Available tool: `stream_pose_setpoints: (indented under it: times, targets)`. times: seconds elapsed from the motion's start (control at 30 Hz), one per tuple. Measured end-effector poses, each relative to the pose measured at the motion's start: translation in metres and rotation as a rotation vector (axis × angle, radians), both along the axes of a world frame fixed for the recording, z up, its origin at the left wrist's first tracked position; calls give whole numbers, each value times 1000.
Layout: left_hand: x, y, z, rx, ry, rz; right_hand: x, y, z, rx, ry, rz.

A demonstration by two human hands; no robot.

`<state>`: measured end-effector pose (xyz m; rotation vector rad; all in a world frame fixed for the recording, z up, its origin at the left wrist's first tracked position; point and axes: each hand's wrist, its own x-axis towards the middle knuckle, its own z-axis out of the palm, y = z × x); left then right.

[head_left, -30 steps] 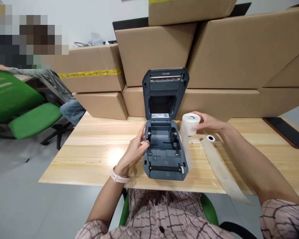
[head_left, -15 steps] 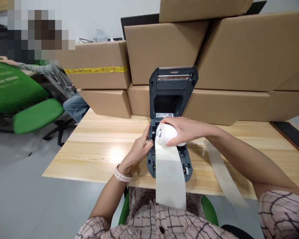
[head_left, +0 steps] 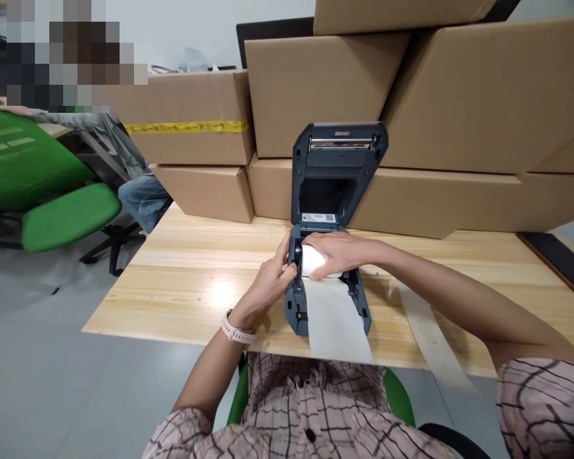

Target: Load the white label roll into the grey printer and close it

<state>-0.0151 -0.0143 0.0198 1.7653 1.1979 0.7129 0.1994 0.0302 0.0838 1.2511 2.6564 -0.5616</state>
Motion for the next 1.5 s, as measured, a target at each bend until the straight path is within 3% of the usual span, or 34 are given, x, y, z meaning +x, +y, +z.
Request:
stream_pose_setpoints:
  times: [0.17, 0.33, 0.5, 0.67, 0.93, 1.3, 1.5]
  targets:
    - [0, 1, -3, 21, -54, -33, 15, -33, 9, 212, 179, 112]
    - [-1, 1, -6, 35, -65, -33, 29, -85, 11, 132, 248, 227]
    - [-2, 2, -10, 37, -90, -32, 38, -120, -15, 173, 199, 240]
    - [-1, 2, -11, 33, -111, -8, 31, -138, -46, 365, 196, 252]
    - [1, 2, -6, -15, -98, 2, 16, -154, -55, 590, 110, 215]
    - [1, 0, -10, -27, -156, 29, 19, -154, -58, 557, 144, 203]
    - [-2, 3, -17, 22, -146, 8, 21, -152, -48, 500, 134, 232]
